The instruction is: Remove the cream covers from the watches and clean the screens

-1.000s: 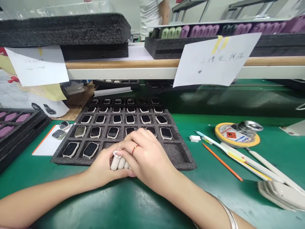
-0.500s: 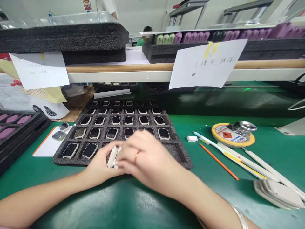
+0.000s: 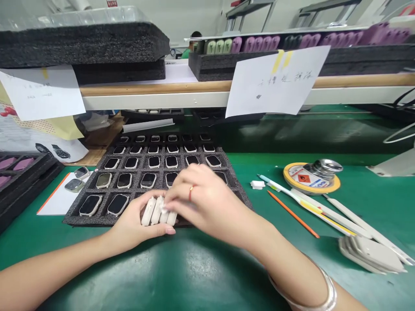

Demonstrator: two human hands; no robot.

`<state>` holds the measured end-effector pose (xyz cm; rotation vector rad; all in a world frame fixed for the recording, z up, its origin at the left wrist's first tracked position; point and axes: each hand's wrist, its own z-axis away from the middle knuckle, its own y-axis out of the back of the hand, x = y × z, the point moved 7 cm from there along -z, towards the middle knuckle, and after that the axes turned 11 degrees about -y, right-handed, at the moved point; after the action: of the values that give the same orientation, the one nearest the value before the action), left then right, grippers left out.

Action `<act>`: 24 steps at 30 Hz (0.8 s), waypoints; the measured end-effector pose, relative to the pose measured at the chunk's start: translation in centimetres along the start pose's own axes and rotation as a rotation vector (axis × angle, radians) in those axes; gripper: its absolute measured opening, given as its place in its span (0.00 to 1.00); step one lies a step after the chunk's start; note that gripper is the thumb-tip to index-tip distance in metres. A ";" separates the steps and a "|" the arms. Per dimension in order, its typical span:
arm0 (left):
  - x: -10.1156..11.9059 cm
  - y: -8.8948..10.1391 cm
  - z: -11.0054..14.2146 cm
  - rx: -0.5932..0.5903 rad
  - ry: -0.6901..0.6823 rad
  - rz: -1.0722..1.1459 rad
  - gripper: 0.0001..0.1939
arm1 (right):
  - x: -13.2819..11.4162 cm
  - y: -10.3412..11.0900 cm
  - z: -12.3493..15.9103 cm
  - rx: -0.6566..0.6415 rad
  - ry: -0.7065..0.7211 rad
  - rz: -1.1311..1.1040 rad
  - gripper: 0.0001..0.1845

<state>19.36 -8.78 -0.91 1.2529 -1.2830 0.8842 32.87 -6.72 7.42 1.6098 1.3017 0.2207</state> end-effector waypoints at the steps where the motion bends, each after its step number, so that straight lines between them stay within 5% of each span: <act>1: 0.0 0.0 -0.1 -0.004 -0.004 0.002 0.28 | -0.7 -0.5 0.2 -0.057 0.021 0.036 0.06; 3: 0.0 -0.1 -0.1 -0.007 -0.007 0.005 0.27 | -1.5 -1.3 0.4 -0.103 0.047 0.142 0.11; 6: -0.1 0.0 -0.1 0.019 0.009 -0.011 0.28 | -1.1 -1.2 0.1 0.018 0.057 0.304 0.13; 11: -0.1 0.0 0.5 0.053 0.023 0.090 0.29 | 0.5 1.4 0.0 0.129 -0.065 0.273 0.07; 15: 0.4 0.5 1.1 0.129 -0.018 0.127 0.30 | -0.3 2.2 1.9 -0.135 -0.161 0.099 0.08; 18: 1.0 0.7 1.8 0.167 -0.026 0.159 0.31 | -0.8 1.8 3.4 -0.262 -0.169 0.171 0.05; 22: 2.0 1.0 2.9 0.225 -0.040 0.204 0.42 | -0.9 1.1 2.6 -0.114 -0.200 0.185 0.47; 24: 2.5 1.0 3.3 0.249 -0.069 0.223 0.45 | -1.6 -0.5 1.5 -0.103 -0.161 0.028 0.55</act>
<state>18.15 -12.25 1.25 1.3595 -1.4189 1.1981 32.93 -8.94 7.03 1.5266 1.1274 0.1692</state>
